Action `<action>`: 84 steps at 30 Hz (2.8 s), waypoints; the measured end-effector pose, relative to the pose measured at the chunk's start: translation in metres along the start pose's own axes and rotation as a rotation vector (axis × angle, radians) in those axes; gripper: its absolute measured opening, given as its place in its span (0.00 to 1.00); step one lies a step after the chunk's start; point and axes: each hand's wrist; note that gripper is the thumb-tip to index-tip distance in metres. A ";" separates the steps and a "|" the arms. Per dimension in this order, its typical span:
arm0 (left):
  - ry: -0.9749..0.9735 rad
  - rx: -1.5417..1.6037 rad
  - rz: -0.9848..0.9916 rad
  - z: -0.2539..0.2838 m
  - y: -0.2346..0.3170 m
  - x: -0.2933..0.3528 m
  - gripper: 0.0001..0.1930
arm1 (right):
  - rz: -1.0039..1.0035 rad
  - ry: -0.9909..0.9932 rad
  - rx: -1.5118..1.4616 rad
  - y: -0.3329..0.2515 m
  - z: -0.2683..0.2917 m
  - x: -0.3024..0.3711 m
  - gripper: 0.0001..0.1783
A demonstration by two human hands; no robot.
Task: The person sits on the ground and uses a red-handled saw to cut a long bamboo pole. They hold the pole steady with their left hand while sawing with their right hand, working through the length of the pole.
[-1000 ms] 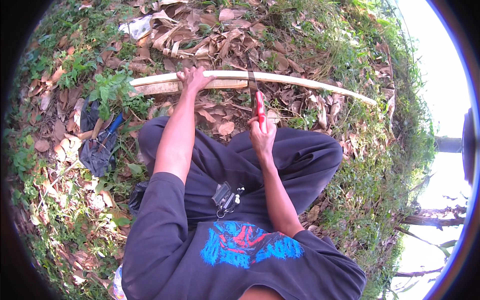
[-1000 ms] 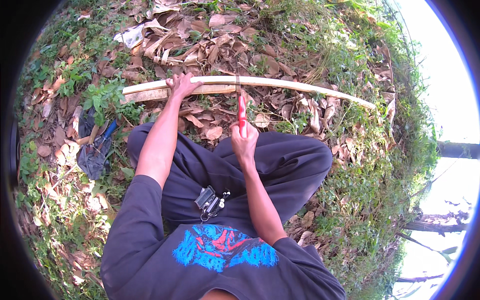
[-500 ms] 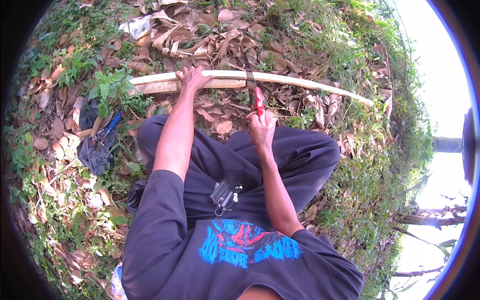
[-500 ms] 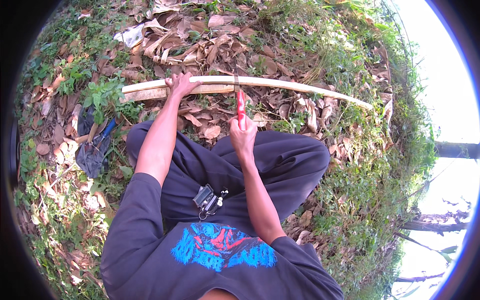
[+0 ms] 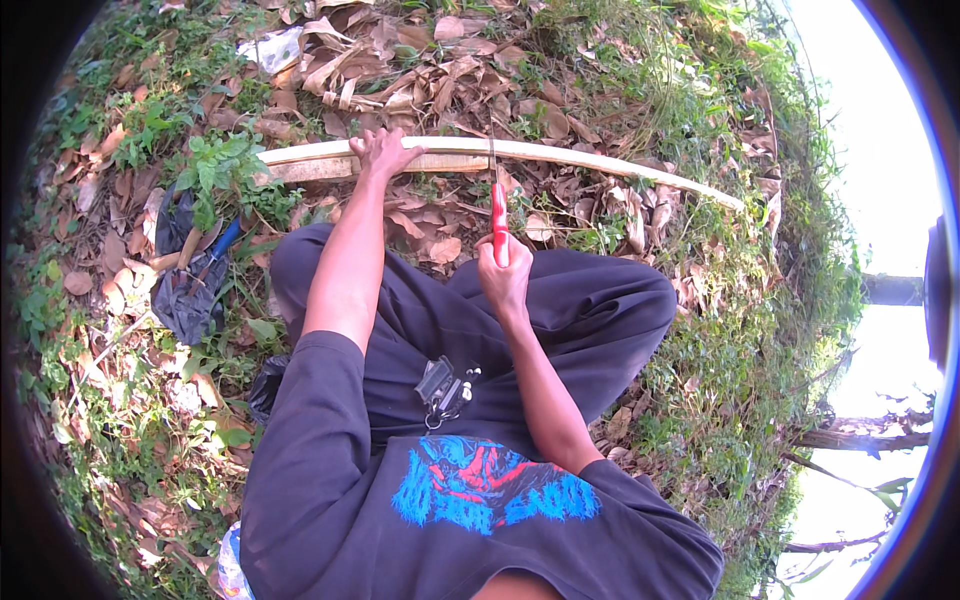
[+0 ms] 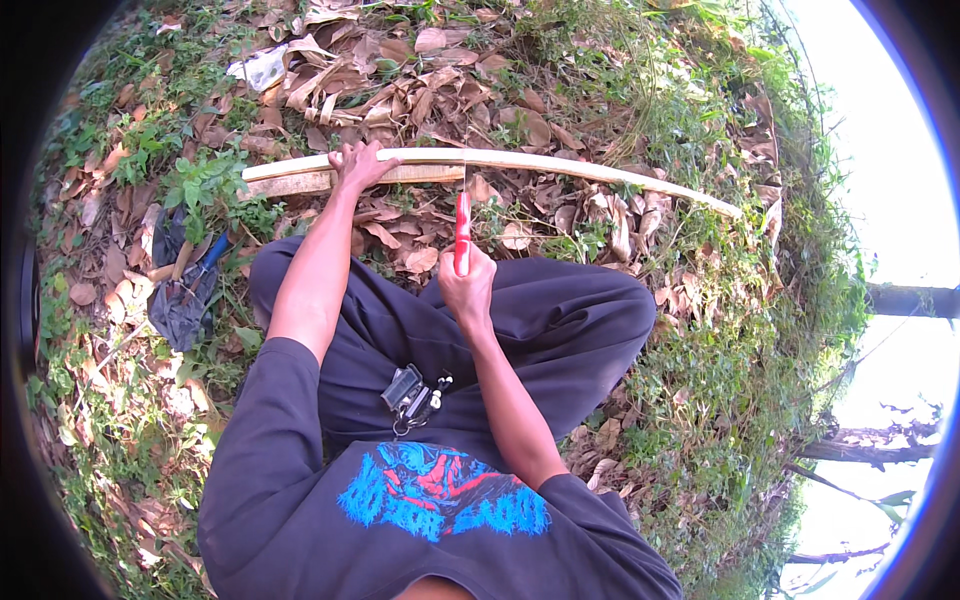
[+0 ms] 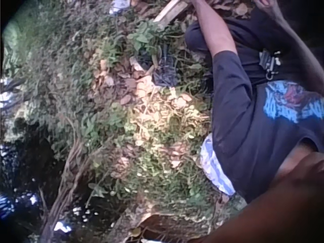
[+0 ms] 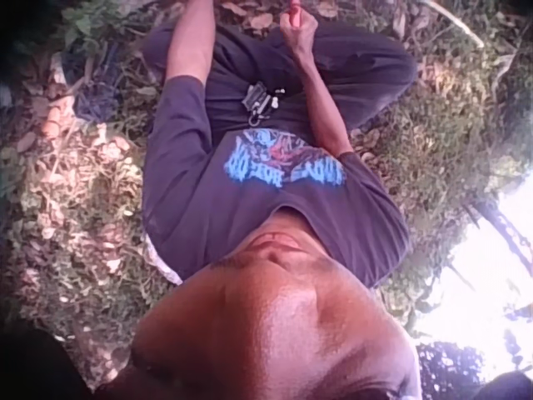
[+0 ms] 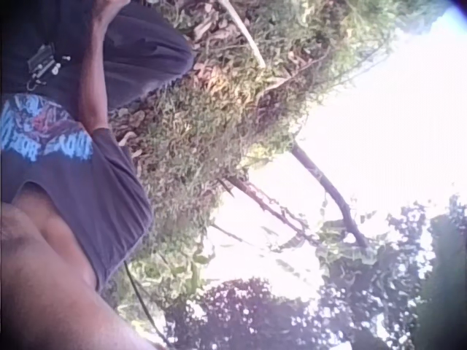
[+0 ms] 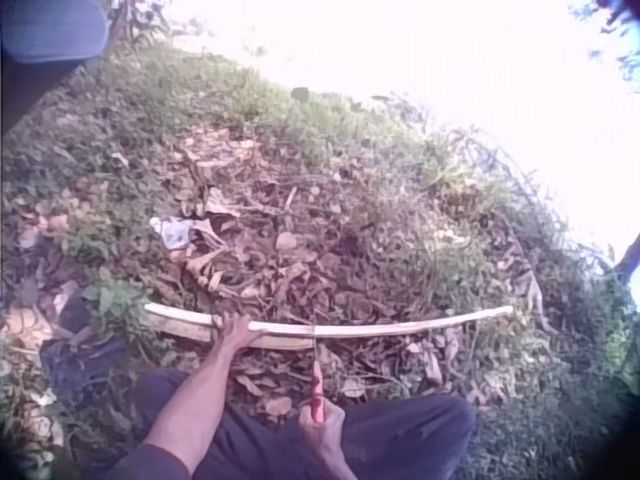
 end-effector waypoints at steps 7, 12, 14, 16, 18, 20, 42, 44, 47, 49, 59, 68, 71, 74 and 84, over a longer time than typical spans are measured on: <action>-0.013 0.024 0.022 0.002 -0.003 0.003 0.36 | -0.181 -0.069 -0.329 0.003 0.036 0.064 0.08; 0.011 0.011 0.012 0.001 -0.002 0.005 0.36 | -0.112 -0.059 -0.268 0.011 0.035 0.041 0.09; 0.016 0.015 -0.003 0.001 0.000 0.003 0.36 | -0.034 -0.034 -0.175 0.021 0.022 0.013 0.09; 0.017 0.027 -0.002 0.003 0.005 0.004 0.35 | -0.069 -0.012 -0.120 0.007 0.017 -0.001 0.07; 0.011 0.044 -0.003 0.002 0.004 0.005 0.35 | -0.051 -0.023 -0.083 -0.002 0.015 0.000 0.07; 0.005 0.034 0.024 0.000 -0.001 0.004 0.36 | -0.025 -0.017 -0.121 0.004 0.020 0.019 0.07; 0.005 0.047 0.025 -0.003 -0.009 0.000 0.37 | -0.280 -0.085 -0.348 -0.017 0.060 0.059 0.09; -0.002 0.038 0.024 0.000 -0.002 0.004 0.37 | -0.229 -0.080 -0.316 -0.012 0.055 0.046 0.09; -0.005 0.014 0.022 0.002 0.002 0.002 0.36 | -0.080 -0.030 -0.145 -0.003 0.032 0.015 0.08; 0.012 0.026 0.008 0.000 0.001 0.002 0.36 | -0.084 -0.019 -0.057 -0.003 0.019 0.002 0.08; 0.010 0.023 0.024 0.000 -0.005 0.005 0.34 | -0.137 -0.048 -0.264 -0.004 0.042 0.055 0.09; -0.023 0.020 0.027 0.002 0.004 0.003 0.35 | 0.002 0.006 -0.082 -0.004 0.009 0.000 0.09; -0.036 0.030 0.032 0.003 -0.001 0.000 0.35 | -0.070 -0.024 -0.179 -0.008 0.025 0.048 0.08; 0.001 0.019 0.011 0.001 -0.008 0.004 0.34 | -0.169 -0.057 -0.228 -0.016 0.036 0.063 0.09; -0.008 -0.002 0.018 -0.005 -0.004 -0.003 0.37 | -0.002 0.011 -0.097 -0.007 0.013 0.003 0.09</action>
Point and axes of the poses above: each hand's wrist, its own x-axis away from the middle knuckle, its own z-axis out of the back of the hand, y = z × x
